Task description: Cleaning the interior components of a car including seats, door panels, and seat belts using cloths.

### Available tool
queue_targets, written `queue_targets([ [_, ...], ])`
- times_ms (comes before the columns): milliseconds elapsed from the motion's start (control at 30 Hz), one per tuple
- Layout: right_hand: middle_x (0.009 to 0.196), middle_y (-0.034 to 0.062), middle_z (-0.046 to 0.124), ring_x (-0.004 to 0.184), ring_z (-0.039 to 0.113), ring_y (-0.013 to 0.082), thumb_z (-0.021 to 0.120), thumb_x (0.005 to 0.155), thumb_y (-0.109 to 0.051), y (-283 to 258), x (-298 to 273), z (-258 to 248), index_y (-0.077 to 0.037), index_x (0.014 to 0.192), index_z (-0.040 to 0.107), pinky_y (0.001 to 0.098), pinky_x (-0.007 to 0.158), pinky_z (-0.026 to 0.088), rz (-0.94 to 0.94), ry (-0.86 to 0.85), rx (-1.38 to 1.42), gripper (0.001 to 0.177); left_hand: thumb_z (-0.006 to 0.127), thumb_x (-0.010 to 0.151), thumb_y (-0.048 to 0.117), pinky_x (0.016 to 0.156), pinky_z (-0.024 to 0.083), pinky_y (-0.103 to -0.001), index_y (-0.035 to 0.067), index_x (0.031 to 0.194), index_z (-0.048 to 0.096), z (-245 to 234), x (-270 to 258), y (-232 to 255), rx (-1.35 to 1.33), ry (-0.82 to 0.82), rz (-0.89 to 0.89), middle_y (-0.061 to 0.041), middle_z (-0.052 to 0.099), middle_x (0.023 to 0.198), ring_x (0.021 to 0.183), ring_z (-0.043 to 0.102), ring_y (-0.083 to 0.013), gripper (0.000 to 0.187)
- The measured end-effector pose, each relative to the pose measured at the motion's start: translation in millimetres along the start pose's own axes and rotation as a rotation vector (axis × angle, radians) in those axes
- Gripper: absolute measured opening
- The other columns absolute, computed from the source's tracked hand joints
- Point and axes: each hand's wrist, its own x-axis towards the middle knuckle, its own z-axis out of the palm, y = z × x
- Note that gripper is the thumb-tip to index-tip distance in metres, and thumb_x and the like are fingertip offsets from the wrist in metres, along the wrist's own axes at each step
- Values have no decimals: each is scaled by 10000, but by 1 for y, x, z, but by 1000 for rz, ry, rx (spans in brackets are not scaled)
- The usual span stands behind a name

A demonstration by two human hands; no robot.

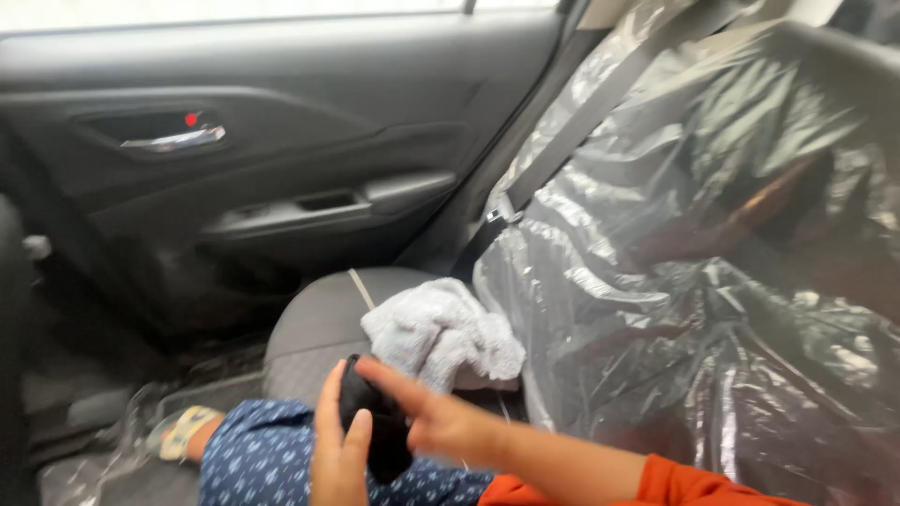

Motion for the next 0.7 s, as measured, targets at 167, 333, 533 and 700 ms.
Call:
queue_targets([
  [167,1490,116,545,1342,507,225,637,1027,-181,8,-13,-4,-91,1579,440,358,1159,401,106,483,79,593,287,949,686,1090,364,-419,39,1660,112,54,14,-8,118,-250,54,-203,521,1508,1298,572,-293,977],
  [333,1591,105,500,1515,420,221,656,1010,-116,-105,-37,-96,-74,1527,472,381,1245,320,-61,592,-719,550,237,1040,675,1182,197,-498,-12,1606,222,73,39,48,333,-390,537,-371,264,1637,1546,244,-478,890],
  [533,1579,216,497,1516,411,398,729,964,-112,-252,-76,-191,-106,1470,574,469,1227,377,-27,844,-1886,530,299,996,664,1196,214,-510,-13,1570,318,45,51,-32,282,-353,274,-263,360,1599,1522,284,-434,888],
  [700,1533,124,575,1450,479,344,629,959,-146,-225,-79,-232,-223,1398,659,614,1151,308,316,567,-2740,447,416,960,590,1093,357,-445,-8,1541,356,25,44,-104,218,-305,99,-245,415,1565,1462,385,-378,836],
])
